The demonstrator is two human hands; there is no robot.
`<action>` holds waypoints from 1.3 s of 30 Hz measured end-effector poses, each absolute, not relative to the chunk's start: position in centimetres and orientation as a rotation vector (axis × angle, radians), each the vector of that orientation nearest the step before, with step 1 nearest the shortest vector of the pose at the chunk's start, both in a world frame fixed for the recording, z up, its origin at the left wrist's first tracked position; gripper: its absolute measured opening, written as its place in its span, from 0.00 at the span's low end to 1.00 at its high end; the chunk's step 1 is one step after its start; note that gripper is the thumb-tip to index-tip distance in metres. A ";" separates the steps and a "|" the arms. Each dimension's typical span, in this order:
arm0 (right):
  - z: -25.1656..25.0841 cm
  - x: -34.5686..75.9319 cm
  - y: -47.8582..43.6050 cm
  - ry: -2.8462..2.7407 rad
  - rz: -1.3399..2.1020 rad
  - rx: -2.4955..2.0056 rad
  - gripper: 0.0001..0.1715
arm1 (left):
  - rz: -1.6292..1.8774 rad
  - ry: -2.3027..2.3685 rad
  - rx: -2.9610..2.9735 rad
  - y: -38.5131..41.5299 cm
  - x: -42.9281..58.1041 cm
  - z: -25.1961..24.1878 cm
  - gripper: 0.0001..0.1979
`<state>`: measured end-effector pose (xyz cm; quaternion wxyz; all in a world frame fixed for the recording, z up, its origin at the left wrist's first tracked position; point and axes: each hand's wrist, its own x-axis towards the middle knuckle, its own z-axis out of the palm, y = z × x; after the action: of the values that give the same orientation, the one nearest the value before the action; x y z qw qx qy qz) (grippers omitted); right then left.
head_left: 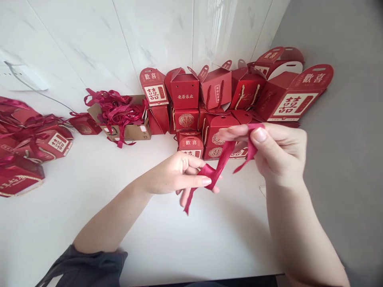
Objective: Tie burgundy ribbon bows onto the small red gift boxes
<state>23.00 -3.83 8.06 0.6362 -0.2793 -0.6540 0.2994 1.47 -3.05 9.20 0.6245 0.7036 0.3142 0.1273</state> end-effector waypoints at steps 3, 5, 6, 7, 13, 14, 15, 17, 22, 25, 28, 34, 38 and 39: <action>8.8 23.5 -4.7 -1.488 0.566 -0.649 0.10 | 0.211 0.729 1.614 -3.0 1.6 9.0 0.17; 9.1 23.6 -5.0 -1.549 0.612 -0.642 0.10 | 0.210 0.797 1.676 -2.8 1.7 8.7 0.18; 9.2 23.7 -5.1 -1.610 0.666 -0.650 0.11 | 0.272 0.856 1.738 -2.7 1.8 8.5 0.18; 9.3 23.8 -5.2 -1.680 0.724 -0.665 0.12 | 0.389 0.922 1.810 -2.6 1.8 8.2 0.18; 9.1 23.4 -5.1 -1.888 0.847 -0.614 0.11 | 0.867 0.853 1.837 -2.8 2.7 7.4 0.23; 9.0 23.2 -5.1 -1.901 0.868 -0.586 0.11 | 0.825 0.793 1.797 -2.9 2.8 7.4 0.19; 9.0 23.0 -5.0 -1.910 0.890 -0.563 0.11 | 0.799 0.756 1.755 -3.0 2.9 7.4 0.15; 8.9 22.8 -4.9 -1.917 0.926 -0.534 0.12 | 0.787 0.745 1.681 -3.2 3.0 7.4 0.11; 8.8 22.4 -4.9 -1.947 0.892 -0.559 0.12 | 0.807 0.732 1.554 -3.1 3.3 7.2 0.12; 8.6 22.4 -4.8 -1.964 0.803 -0.640 0.16 | 0.837 0.706 1.500 -3.0 3.3 7.1 0.09; 8.5 22.6 -4.5 -1.945 0.678 -0.780 0.19 | 0.793 0.650 1.479 -3.1 3.2 7.1 0.07; 8.4 22.8 -4.0 -1.914 0.488 -0.916 0.23 | 0.695 0.554 1.424 -3.2 2.9 7.3 0.05; 8.6 22.5 -4.5 -1.971 0.454 -0.858 0.24 | 0.656 0.546 1.226 -2.9 2.9 7.3 0.15; 8.6 22.4 -4.6 -1.978 0.486 -0.836 0.24 | 0.658 0.555 1.193 -2.8 2.9 7.3 0.17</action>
<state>22.44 -4.57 8.62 0.4530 -0.3386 -0.8009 0.1967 2.92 -2.77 7.33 0.7413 0.5443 0.2533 0.3002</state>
